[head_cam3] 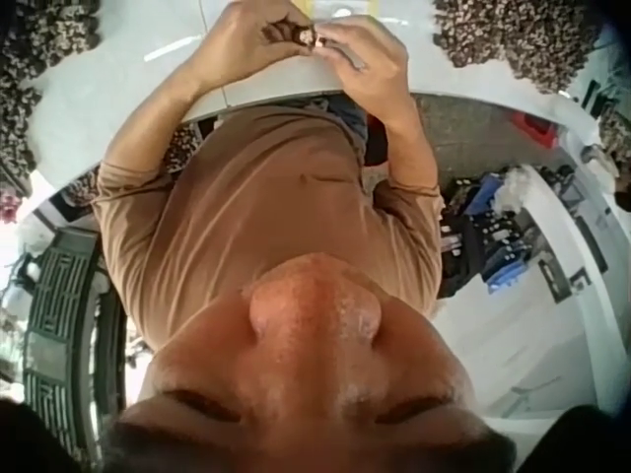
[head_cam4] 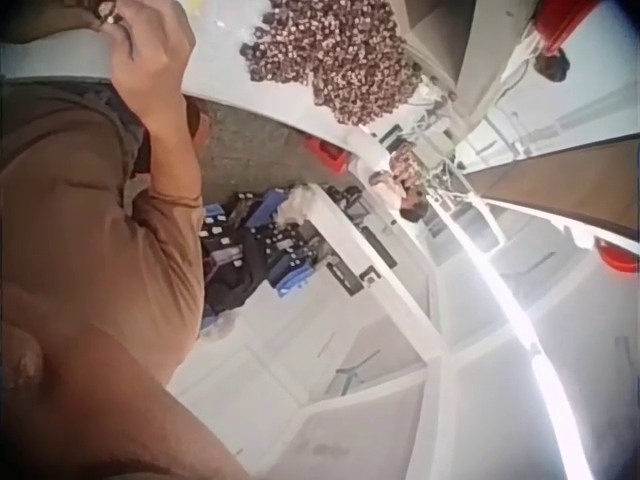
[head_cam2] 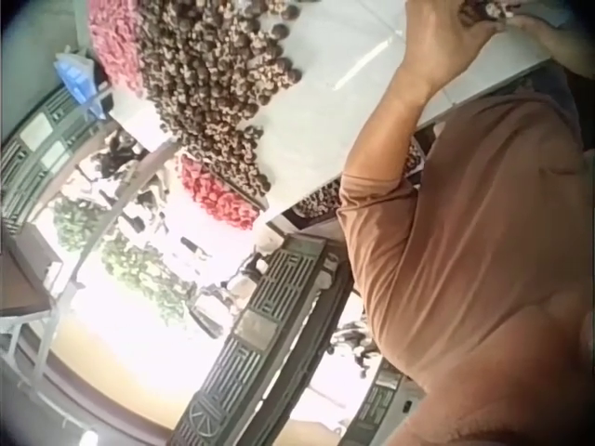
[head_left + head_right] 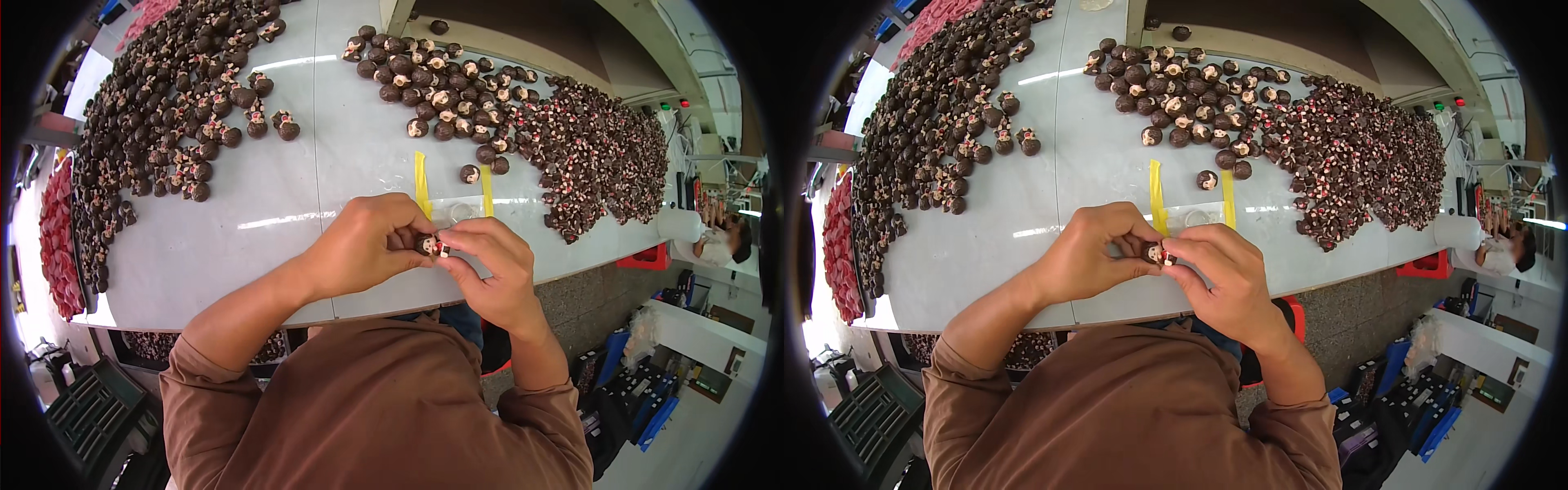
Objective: Assembling small brown metallic components using a jig on a workbench.
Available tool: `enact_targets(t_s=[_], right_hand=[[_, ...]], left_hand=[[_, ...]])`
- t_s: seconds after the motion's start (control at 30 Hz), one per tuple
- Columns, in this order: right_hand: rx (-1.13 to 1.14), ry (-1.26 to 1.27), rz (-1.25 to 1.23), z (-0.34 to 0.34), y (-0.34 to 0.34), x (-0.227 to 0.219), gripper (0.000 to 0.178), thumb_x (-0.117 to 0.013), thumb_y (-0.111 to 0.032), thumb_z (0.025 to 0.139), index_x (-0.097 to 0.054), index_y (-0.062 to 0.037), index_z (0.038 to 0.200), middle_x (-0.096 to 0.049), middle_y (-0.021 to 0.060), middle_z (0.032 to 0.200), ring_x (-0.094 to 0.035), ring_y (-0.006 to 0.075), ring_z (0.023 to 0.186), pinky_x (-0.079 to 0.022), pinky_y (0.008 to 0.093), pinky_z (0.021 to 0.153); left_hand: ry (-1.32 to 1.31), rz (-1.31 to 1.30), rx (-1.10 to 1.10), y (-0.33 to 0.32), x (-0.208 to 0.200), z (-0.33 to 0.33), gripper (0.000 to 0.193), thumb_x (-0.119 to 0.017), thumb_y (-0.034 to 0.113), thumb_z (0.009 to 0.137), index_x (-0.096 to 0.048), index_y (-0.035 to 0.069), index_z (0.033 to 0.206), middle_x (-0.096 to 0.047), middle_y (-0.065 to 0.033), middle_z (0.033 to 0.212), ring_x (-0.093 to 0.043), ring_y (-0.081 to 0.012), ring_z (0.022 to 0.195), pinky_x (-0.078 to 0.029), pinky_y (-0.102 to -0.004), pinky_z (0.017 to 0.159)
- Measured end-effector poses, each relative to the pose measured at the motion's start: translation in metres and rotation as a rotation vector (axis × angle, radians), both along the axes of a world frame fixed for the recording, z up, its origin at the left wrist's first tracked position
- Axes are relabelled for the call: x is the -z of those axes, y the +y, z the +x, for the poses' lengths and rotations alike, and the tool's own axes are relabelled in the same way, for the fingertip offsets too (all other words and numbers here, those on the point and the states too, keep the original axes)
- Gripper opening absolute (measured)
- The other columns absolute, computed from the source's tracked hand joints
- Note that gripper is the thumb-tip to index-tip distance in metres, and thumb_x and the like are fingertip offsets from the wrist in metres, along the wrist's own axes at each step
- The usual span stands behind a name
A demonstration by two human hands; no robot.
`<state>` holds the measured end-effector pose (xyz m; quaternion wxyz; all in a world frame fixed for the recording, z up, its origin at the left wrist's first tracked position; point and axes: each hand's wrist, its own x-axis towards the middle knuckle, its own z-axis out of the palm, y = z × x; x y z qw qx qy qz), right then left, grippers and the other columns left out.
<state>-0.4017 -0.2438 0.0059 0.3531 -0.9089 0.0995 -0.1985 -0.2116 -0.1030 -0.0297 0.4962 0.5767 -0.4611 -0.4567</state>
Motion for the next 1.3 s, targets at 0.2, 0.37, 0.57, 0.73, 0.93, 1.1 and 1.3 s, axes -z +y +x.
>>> enact_targets(t_s=[0.2, 0.37, 0.57, 0.73, 0.93, 1.1, 1.3], right_hand=[[0.068, -0.020, 0.250, -0.004, 0.000, 0.009, 0.034, -0.089, -0.005, 0.084, -0.072, 0.0010, 0.112, -0.078, 0.0121, 0.101, -0.076, 0.0210, 0.088, -0.062, 0.0337, 0.080], [0.157, -0.033, 0.223, -0.016, -0.003, 0.012, 0.034, -0.090, -0.009, 0.086, -0.070, -0.0005, 0.112, -0.079, 0.0093, 0.098, -0.074, 0.0172, 0.085, -0.060, 0.0316, 0.078], [0.523, -0.066, -0.159, -0.047, -0.056, 0.019, 0.015, -0.076, -0.002, 0.094, -0.073, -0.0012, 0.108, -0.073, 0.0039, 0.087, -0.063, 0.0109, 0.073, -0.050, 0.0279, 0.068], [0.599, 0.121, -0.549, -0.051, -0.107, 0.015, 0.014, -0.079, -0.016, 0.091, -0.077, -0.0048, 0.098, -0.071, 0.0109, 0.096, -0.064, 0.0342, 0.092, -0.052, 0.0443, 0.080], [0.745, 0.281, -0.798, -0.034, -0.108, 0.025, 0.026, -0.086, -0.032, 0.085, -0.078, -0.0076, 0.090, -0.064, 0.0081, 0.092, -0.061, 0.0315, 0.095, -0.049, 0.0465, 0.080], [0.712, 0.217, -0.676, -0.038, -0.104, 0.031, 0.024, -0.088, -0.027, 0.082, -0.076, -0.0072, 0.090, -0.063, 0.0077, 0.097, -0.060, 0.0317, 0.097, -0.048, 0.0470, 0.081], [0.594, 0.107, -0.568, -0.048, -0.086, 0.034, 0.024, -0.088, -0.017, 0.079, -0.073, -0.0100, 0.097, -0.064, 0.0068, 0.105, -0.060, 0.0311, 0.101, -0.046, 0.0449, 0.087]], left_hand=[[-0.076, -0.011, 0.001, -0.004, -0.016, -0.002, 0.042, -0.092, 0.005, 0.080, -0.075, 0.002, 0.119, -0.072, -0.0078, 0.098, -0.070, -0.0161, 0.081, -0.060, -0.0312, 0.073], [-0.334, -0.168, 0.001, -0.006, -0.003, -0.001, 0.048, -0.097, 0.028, 0.073, -0.077, 0.007, 0.111, -0.071, -0.0079, 0.094, -0.071, -0.0250, 0.072, -0.059, -0.0371, 0.068], [-0.870, -0.290, -0.425, -0.001, 0.006, 0.022, 0.039, -0.097, 0.024, 0.058, -0.064, 0.010, 0.074, -0.061, -0.0060, 0.068, -0.061, -0.0292, 0.059, -0.049, -0.0408, 0.055], [-1.020, -0.093, -0.634, -0.007, 0.007, 0.065, 0.040, -0.096, 0.027, 0.062, -0.064, 0.007, 0.076, -0.062, -0.0067, 0.071, -0.063, -0.0305, 0.063, -0.049, -0.0419, 0.057], [-1.380, 0.214, -0.697, 0.000, -0.009, 0.081, 0.044, -0.093, 0.039, 0.076, -0.070, 0.002, 0.085, -0.064, -0.0105, 0.084, -0.068, -0.0317, 0.077, -0.052, -0.0434, 0.067], [-1.392, 0.396, -0.712, 0.006, -0.012, 0.091, 0.050, -0.087, 0.046, 0.084, -0.077, 0.004, 0.109, -0.067, -0.0141, 0.101, -0.069, -0.0358, 0.096, -0.054, -0.0472, 0.080], [-1.397, 0.195, -0.750, -0.003, -0.014, 0.077, 0.051, -0.084, 0.038, 0.088, -0.069, 0.005, 0.125, -0.066, -0.0140, 0.112, -0.067, -0.0351, 0.103, -0.054, -0.0455, 0.085]])
